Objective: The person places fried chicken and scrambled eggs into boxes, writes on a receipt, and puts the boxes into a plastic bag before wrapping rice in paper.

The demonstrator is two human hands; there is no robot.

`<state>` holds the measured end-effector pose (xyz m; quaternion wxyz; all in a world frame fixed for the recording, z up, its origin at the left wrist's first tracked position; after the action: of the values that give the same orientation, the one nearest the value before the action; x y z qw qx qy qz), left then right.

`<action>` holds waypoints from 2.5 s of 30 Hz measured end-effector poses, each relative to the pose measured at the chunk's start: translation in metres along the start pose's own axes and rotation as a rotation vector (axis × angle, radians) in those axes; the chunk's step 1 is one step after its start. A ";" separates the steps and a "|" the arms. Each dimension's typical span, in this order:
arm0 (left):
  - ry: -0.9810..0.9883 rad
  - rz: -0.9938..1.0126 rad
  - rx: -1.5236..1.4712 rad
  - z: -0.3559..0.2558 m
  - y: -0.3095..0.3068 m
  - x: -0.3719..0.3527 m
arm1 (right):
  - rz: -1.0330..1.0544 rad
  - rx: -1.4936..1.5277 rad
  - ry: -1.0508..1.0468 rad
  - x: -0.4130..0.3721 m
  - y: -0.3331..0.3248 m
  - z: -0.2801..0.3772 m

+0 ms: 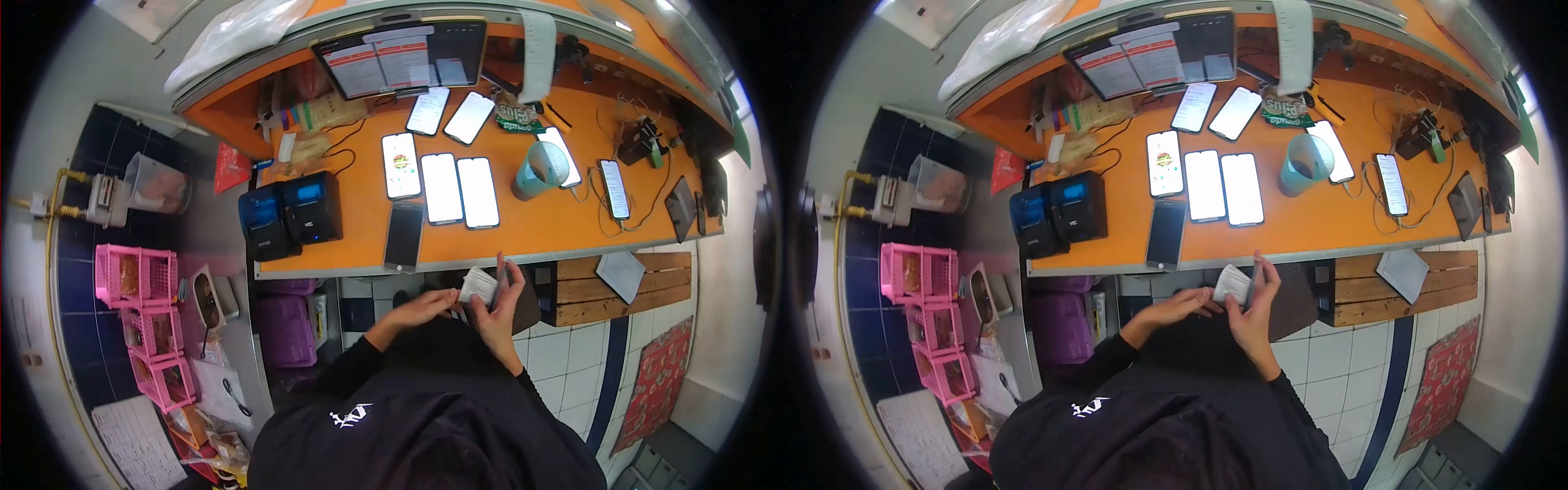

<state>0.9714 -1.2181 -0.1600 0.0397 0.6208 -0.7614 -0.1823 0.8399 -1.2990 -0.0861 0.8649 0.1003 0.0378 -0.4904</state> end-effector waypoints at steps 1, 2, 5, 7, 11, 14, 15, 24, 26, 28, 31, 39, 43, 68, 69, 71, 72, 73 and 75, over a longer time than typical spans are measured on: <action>0.026 -0.110 -0.207 0.001 0.012 -0.008 | 0.058 -0.041 0.029 -0.001 0.007 0.002; 0.057 -0.219 -0.413 -0.001 0.018 -0.015 | 0.116 -0.083 0.056 -0.004 0.015 0.003; 0.208 -0.476 -0.481 -0.003 0.012 -0.034 | 0.243 -0.165 0.066 -0.017 0.041 -0.009; 0.332 -0.632 -0.470 -0.014 0.007 -0.061 | 0.348 -0.170 0.146 -0.032 0.065 -0.005; 0.567 -0.950 -0.402 -0.018 0.011 -0.147 | 0.543 -0.412 -0.013 -0.072 0.110 -0.025; 0.764 -1.314 -0.247 0.009 0.044 -0.235 | 0.844 -0.272 0.270 -0.131 0.148 -0.053; 0.835 -1.455 -0.180 0.020 0.059 -0.265 | 0.872 -0.371 0.113 -0.155 0.160 -0.049; 0.559 -2.189 0.387 0.135 0.286 -0.483 | 1.571 -0.360 0.535 -0.423 0.219 -0.109; 0.468 -2.225 0.463 0.143 0.327 -0.509 | 1.720 -0.459 0.524 -0.466 0.222 -0.116; 0.703 -2.363 0.242 0.158 0.358 -0.532 | 1.800 -0.528 0.547 -0.506 0.227 -0.128; 0.838 -2.526 0.298 0.178 0.390 -0.585 | 1.953 -0.630 0.436 -0.563 0.241 -0.137; 0.365 -2.752 0.776 0.261 0.423 -0.778 | 1.962 -0.736 0.138 -0.646 0.342 -0.192; -0.078 -2.869 0.726 0.318 0.440 -0.860 | 1.926 -0.686 0.146 -0.700 0.421 -0.237; -0.922 -2.700 0.884 0.324 0.416 -0.960 | 2.006 -0.601 -0.596 -0.941 0.651 -0.252; -0.919 -2.707 0.885 0.320 0.414 -0.965 | 2.006 -0.607 -0.566 -0.943 0.653 -0.255; -0.867 -2.698 0.870 0.322 0.411 -0.969 | 1.991 -0.533 -0.505 -0.938 0.650 -0.252; -0.819 -2.683 0.851 0.325 0.414 -0.969 | 1.965 -0.493 -0.546 -0.932 0.648 -0.248; -0.772 -2.668 0.830 0.328 0.418 -0.968 | 1.940 -0.455 -0.587 -0.925 0.644 -0.245; -0.616 -2.622 0.799 0.332 0.429 -0.970 | 2.017 -0.771 -0.199 -0.906 0.628 -0.233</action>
<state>0.6962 -0.1417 -0.1675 -0.4999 0.7754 0.3856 0.0126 0.9169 -0.1749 -0.0794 0.8422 -0.2338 0.0193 0.4854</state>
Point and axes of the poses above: each hand's wrist, its own x-axis towards the middle knuckle, its own y-axis out of the palm, z = x × y, the point moved 4 cm from there along x, towards the middle knuckle, and after that the axes turned 14 degrees about y, right-handed, at the moved point
